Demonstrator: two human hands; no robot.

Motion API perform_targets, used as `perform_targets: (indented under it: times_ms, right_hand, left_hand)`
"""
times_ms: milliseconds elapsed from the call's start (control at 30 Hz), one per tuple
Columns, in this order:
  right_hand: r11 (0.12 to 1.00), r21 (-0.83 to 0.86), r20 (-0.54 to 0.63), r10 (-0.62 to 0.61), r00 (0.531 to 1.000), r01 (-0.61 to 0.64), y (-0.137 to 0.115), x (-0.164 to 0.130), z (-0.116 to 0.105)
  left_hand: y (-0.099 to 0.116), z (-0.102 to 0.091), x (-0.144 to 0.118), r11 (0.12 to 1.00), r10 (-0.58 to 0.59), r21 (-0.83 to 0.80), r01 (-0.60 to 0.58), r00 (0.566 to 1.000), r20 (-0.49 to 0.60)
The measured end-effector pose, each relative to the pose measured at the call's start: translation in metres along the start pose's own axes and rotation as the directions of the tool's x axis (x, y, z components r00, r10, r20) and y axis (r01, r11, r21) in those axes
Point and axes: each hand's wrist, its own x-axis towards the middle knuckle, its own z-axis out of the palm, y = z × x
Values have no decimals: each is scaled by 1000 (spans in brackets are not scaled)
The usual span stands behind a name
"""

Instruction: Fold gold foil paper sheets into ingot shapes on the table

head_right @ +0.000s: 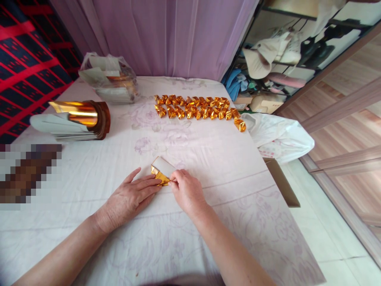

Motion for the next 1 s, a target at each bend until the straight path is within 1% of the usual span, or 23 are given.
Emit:
perform_targets:
  times_ms: [300, 533, 600, 800, 900, 1000]
  right_hand:
    - [998, 58, -3, 37, 999, -36, 9, 0, -2]
    - [998, 55, -44, -14, 999, 16, 11, -3, 0]
    - [999, 37, -61, -15, 998, 18, 9, -4, 1]
    - [993, -105, -115, 34, 993, -46, 0, -5, 8]
    - [992, -110, -96, 52, 994, -62, -2, -4, 8]
    - [995, -79, -54, 61, 997, -65, -1, -3, 5]
  left_hand:
    - [0, 0, 1, 1000, 2, 11, -2, 1000, 7]
    - [8, 2, 3, 997, -33, 68, 34, 999, -20]
    - [9, 2, 4, 997, -27, 67, 28, 999, -20]
    - [9, 2, 5, 998, -30, 64, 30, 1000, -6]
    - [9, 2, 5, 997, -37, 63, 37, 999, -3]
    - [9, 2, 5, 997, -40, 60, 40, 999, 3]
